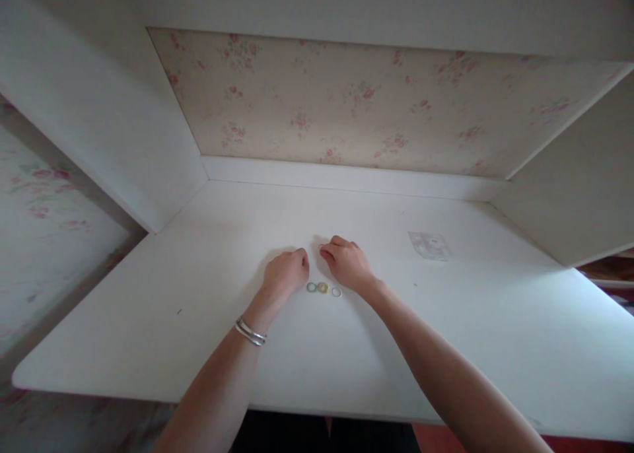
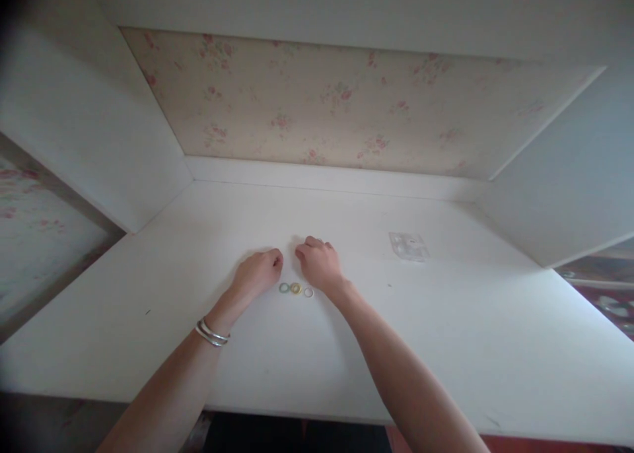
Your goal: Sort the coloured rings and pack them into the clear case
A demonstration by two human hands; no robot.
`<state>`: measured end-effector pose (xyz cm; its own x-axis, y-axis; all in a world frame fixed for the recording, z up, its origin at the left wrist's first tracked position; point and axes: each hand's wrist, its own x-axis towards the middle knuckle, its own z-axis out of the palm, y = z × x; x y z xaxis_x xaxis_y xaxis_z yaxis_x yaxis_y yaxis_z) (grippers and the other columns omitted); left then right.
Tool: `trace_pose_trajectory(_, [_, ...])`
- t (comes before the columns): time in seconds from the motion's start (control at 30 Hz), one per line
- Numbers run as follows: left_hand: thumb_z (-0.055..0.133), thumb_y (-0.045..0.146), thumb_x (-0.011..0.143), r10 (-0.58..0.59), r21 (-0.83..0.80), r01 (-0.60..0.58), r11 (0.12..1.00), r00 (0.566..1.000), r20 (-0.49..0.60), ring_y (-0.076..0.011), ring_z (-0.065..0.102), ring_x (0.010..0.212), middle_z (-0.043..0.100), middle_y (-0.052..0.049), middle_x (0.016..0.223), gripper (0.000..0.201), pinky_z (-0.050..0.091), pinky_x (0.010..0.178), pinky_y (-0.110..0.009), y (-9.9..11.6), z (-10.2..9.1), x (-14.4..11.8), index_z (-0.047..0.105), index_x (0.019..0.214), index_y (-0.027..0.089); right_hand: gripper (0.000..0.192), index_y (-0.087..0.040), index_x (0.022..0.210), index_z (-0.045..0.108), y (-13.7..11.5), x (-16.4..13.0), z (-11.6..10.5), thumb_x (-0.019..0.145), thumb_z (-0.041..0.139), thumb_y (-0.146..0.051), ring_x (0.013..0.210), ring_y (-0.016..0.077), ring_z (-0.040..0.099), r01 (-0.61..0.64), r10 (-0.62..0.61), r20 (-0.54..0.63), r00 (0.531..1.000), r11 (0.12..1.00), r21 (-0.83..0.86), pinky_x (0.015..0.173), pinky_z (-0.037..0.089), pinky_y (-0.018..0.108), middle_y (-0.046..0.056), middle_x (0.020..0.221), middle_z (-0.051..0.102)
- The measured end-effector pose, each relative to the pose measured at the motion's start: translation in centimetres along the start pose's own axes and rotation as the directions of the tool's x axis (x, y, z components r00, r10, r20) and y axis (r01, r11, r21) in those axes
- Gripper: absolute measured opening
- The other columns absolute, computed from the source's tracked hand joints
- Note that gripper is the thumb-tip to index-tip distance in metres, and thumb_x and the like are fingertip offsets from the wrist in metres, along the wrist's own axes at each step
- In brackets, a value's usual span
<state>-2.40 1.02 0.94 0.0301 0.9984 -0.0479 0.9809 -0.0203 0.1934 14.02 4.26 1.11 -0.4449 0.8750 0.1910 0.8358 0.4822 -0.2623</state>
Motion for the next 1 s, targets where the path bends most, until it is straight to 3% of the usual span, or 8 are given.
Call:
trace_pose_trajectory(0.13, [0.035,0.030,0.092,0.000,-0.005,0.000,1.000,1.000,0.000,-0.0209,0.066,0.083,0.070,-0.009,0.093,0.031,0.046,0.068,-0.029,-0.2,0.1,0.0,0.065,0.098,0.023,0.028,-0.022,0.097,0.070,0.5,-3.0,-0.2,0.092,0.044,-0.033,0.074,0.0139,0.057,-0.019,0.100,-0.223,0.970,0.940,0.341,0.067,0.042,0.025,0.004,0.085,0.060])
trace_pose_trajectory(0.23, [0.035,0.029,0.092,0.018,-0.001,-0.018,1.000,1.000,-0.012,-0.0206,0.066,0.080,0.070,-0.008,0.089,0.030,0.046,0.066,-0.029,-0.2,0.2,0.0,0.064,0.095,0.023,0.029,-0.022,0.090,0.071,0.7,-6.3,0.1,0.091,0.045,-0.035,0.070,0.0141,0.056,-0.012,0.118,-0.208,0.971,0.893,0.451,0.065,0.044,0.026,0.004,0.080,0.059])
trace_pose_trajectory(0.4, [0.033,0.030,0.092,0.020,0.019,-0.019,1.000,1.000,-0.016,-0.0201,0.065,0.078,0.070,-0.009,0.088,0.031,0.045,0.066,-0.029,0.1,0.1,-0.1,0.063,0.094,0.022,0.030,-0.025,0.091,0.072,0.8,-9.4,0.7,0.093,0.043,-0.035,0.064,0.0129,0.055,0.023,0.024,-0.112,0.993,0.914,0.405,0.061,0.043,0.026,0.003,0.078,0.057])
trace_pose_trajectory(0.57, [0.034,0.030,0.092,0.017,0.018,-0.017,1.000,1.000,-0.009,-0.0196,0.065,0.078,0.070,-0.008,0.088,0.030,0.044,0.066,-0.029,0.1,0.1,-0.1,0.062,0.094,0.022,0.030,-0.027,0.096,0.071,0.6,-9.1,0.5,0.094,0.042,-0.032,0.067,0.0120,0.055,0.089,-0.068,-0.075,0.995,0.940,0.330,0.061,0.043,0.024,0.003,0.079,0.057])
trace_pose_trajectory(1.0, [0.032,0.033,0.093,0.008,0.057,-0.007,0.998,1.000,-0.016,-0.0220,0.065,0.079,0.070,-0.007,0.088,0.031,0.044,0.065,-0.030,0.1,0.5,0.2,0.061,0.095,0.024,0.024,-0.027,0.094,0.069,1.0,-9.3,0.9,0.092,0.046,-0.027,0.067,0.0099,0.055,0.098,-0.082,-0.076,0.994,0.964,0.248,0.063,0.042,0.022,0.000,0.080,0.058])
